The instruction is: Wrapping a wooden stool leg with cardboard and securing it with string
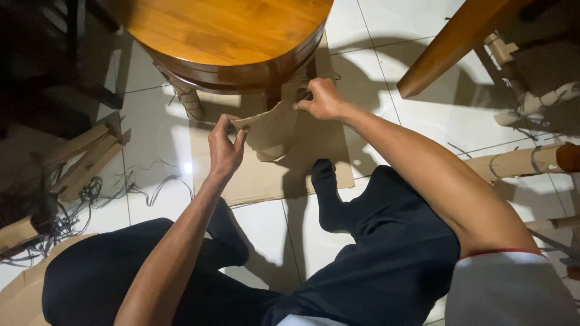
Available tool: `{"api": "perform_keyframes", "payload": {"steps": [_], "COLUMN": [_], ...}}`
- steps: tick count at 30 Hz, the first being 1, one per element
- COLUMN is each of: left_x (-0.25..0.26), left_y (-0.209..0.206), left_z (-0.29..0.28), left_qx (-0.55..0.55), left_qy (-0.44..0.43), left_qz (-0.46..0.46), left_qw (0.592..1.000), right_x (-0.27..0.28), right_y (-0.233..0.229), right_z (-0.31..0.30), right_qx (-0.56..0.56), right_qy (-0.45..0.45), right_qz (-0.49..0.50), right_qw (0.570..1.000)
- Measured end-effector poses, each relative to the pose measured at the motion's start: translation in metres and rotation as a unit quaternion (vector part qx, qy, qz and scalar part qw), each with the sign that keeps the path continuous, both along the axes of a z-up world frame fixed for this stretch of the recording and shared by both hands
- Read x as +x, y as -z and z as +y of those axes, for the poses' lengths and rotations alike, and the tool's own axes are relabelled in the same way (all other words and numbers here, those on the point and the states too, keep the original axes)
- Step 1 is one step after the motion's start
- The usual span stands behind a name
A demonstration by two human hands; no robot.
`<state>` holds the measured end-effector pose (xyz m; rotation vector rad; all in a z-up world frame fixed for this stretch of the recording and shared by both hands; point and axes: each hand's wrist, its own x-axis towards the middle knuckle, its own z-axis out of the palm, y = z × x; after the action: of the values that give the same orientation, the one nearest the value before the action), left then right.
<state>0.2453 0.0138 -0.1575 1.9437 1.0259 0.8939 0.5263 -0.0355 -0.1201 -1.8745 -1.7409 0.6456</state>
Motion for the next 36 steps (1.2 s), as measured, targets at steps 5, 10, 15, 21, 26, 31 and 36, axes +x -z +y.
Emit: {"api": "perform_keyframes", "payload": {"steps": [5, 10, 15, 21, 26, 31, 36], "left_x": [0.014, 0.022, 0.031, 0.032, 0.034, 0.035, 0.038], "left_y": [0.001, 0.014, 0.030, 0.056, 0.049, 0.045, 0.025], "left_z": [0.008, 0.022, 0.032, 0.044, 0.039, 0.035, 0.025], "left_qx": [0.033, 0.058, 0.039, 0.029, 0.027, 0.019, -0.032], "left_qy": [-0.030, -0.053, -0.077, -0.079, -0.081, -0.076, -0.080], "left_qz": [0.004, 0.006, -0.011, -0.033, -0.042, -0.039, -0.040], "left_qw": [0.999, 0.997, 0.996, 0.996, 0.995, 0.996, 0.995], "right_x": [0.033, 0.031, 0.036, 0.026, 0.017, 0.000, 0.028], "right_y": [0.079, 0.083, 0.114, 0.078, 0.073, 0.019, 0.084], "right_z": [0.024, 0.029, 0.039, 0.035, 0.028, 0.009, 0.027], "right_qx": [0.026, 0.021, 0.045, 0.008, 0.042, 0.015, 0.006], "right_qy": [0.029, 0.056, 0.068, 0.078, 0.091, 0.115, 0.124], "right_qz": [-0.018, 0.008, 0.068, 0.156, 0.129, 0.084, 0.077], "right_qw": [0.999, 0.998, 0.994, 0.985, 0.987, 0.990, 0.989]}}
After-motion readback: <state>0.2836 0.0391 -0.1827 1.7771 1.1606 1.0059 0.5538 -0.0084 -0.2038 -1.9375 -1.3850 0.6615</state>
